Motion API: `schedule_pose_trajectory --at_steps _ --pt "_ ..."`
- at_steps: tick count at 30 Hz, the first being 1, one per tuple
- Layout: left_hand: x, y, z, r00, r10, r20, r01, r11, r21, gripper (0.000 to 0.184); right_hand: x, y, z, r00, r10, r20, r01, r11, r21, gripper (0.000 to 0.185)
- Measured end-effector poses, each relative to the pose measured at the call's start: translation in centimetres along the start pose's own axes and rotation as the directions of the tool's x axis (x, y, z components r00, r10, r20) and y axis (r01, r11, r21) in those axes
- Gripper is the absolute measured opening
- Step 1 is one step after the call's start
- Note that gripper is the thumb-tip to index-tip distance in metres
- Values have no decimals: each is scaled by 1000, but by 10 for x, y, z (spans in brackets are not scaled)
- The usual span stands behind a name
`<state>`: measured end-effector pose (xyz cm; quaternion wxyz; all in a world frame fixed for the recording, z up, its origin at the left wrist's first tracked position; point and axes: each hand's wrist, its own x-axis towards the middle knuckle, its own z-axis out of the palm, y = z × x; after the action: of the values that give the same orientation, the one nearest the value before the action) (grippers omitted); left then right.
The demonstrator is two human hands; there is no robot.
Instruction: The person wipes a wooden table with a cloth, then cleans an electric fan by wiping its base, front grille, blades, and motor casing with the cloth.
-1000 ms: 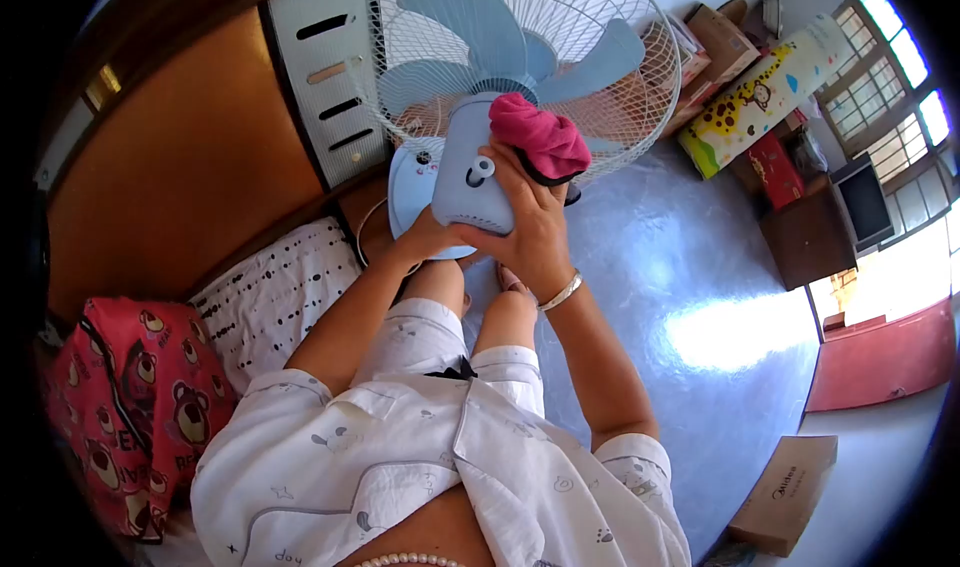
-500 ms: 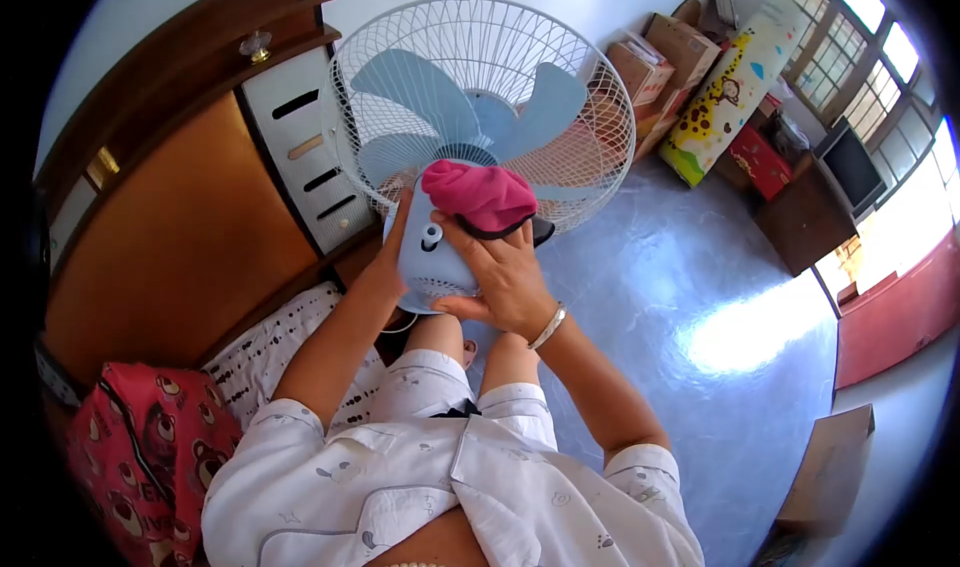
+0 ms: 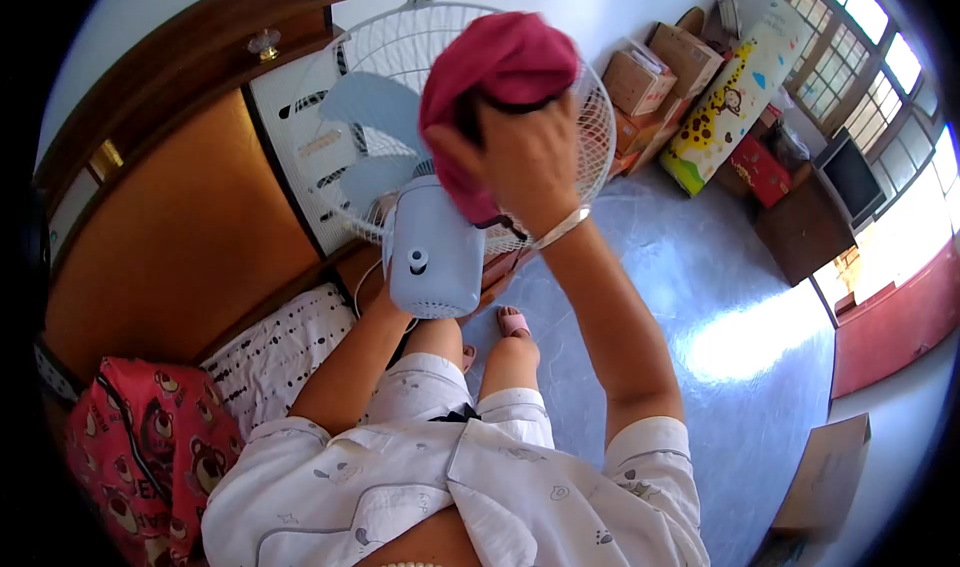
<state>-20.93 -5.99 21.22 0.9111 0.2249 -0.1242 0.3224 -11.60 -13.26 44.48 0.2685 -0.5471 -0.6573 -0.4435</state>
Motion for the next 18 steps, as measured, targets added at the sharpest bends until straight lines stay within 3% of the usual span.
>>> schedule_pose_trajectory --at_steps 1,2,3,9,11,13,14,15,17,18 --pt "-1 0 0 999 10 39 -9 1000 -28 65 3 -11 6 990 -140 -13 140 990 23 34" --pt "-4 1 -2 999 10 38 -8 998 -55 66 2 -15 1 989 -80 125 76 996 37 25" --pt "-6 5 -1 1000 5 30 -3 998 -70 66 5 -22 16 957 -277 -87 286 950 126 18" --pt "-17 11 -10 999 -24 23 28 982 -189 68 -25 0 20 875 -483 22 475 866 156 30" --pt "-22 9 -13 999 -33 36 41 972 -233 69 -35 3 19 971 -152 -184 192 955 224 29" --pt "-26 8 -13 998 -46 46 57 961 -270 70 -21 14 4 962 211 -174 -193 975 112 28" --pt "-29 7 -12 997 -49 52 62 955 -289 71 -19 16 3 961 129 -244 -122 992 43 24" --pt "-33 3 -11 996 -64 57 78 945 -318 72 -6 26 -10 888 450 -96 -393 850 350 25" --pt "-39 0 -10 996 -68 62 85 933 -349 73 0 31 -14 895 433 -110 -350 831 433 25" --pt "-42 0 -12 996 -74 59 90 932 -352 73 -1 24 -12 939 301 -169 -231 911 342 26"
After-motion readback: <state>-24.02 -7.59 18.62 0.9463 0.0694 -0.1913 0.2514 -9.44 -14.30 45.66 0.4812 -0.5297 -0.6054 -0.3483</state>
